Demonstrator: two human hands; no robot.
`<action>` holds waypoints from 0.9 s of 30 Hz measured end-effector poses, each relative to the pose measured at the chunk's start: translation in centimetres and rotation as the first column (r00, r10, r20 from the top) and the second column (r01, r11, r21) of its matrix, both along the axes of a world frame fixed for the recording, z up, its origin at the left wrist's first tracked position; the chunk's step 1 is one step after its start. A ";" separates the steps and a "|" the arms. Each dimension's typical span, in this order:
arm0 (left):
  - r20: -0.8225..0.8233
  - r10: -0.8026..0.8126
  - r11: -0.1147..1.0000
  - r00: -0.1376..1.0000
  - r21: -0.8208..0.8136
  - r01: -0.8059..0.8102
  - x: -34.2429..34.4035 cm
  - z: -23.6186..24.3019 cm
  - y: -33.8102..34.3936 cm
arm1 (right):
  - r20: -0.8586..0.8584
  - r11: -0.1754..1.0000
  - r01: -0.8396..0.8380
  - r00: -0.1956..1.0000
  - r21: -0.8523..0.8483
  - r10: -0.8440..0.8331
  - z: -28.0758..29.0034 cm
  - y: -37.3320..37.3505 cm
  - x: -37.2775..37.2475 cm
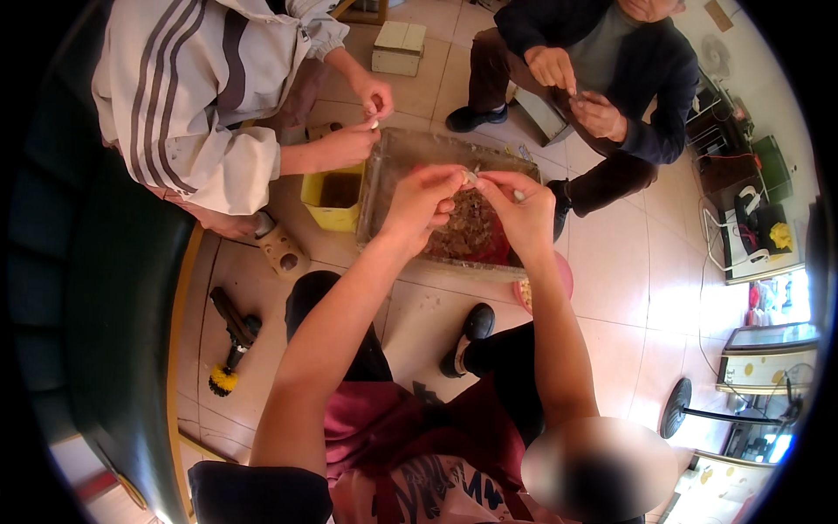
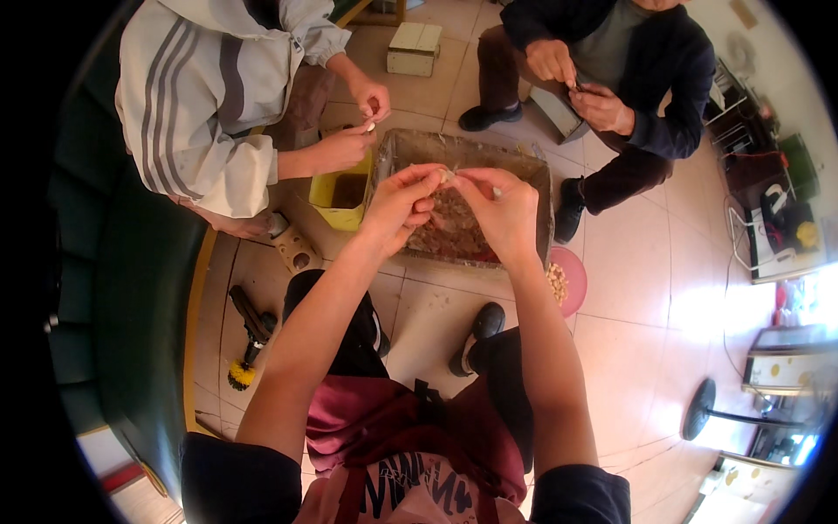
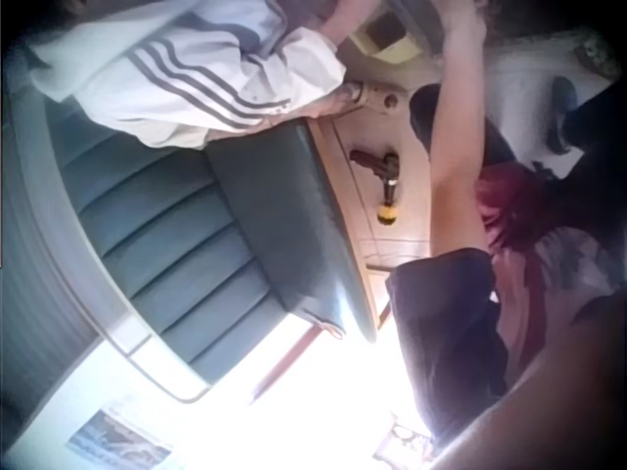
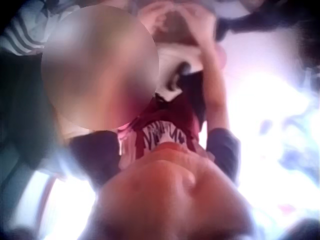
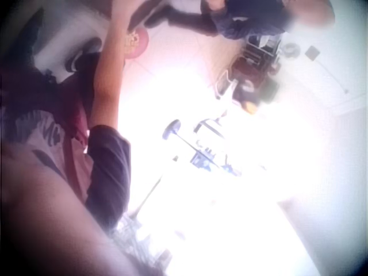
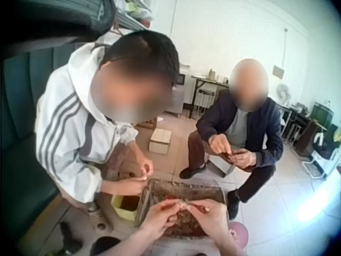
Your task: The person sits on the floor and peels garlic cloves by hand, separating the skins from the cloves. The peeled cloves are placed into a pink bowl, while the skins are discarded into a central container.
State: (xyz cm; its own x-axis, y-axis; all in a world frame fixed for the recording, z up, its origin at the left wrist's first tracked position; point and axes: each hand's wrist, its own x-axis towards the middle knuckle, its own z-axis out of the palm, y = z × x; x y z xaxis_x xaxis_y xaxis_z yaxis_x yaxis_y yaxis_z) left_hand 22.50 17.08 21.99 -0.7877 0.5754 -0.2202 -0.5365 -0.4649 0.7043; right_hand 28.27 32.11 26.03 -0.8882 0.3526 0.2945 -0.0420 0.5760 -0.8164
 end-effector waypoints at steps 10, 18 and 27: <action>-0.043 -0.005 0.998 0.999 -0.062 0.003 0.2 -0.8 0.2 | -0.130 0.966 -0.119 0.980 0.229 0.151 -0.3 -0.5 0.1; 0.053 -0.210 0.976 0.976 0.070 0.206 -0.3 0.6 -0.5 | -0.101 0.960 0.120 0.990 0.255 -0.097 -0.2 2.0 -0.6; 0.161 -0.138 0.989 0.977 0.078 0.127 -0.5 0.1 0.1 | -0.113 0.967 -0.014 0.993 0.255 0.045 0.5 1.0 0.1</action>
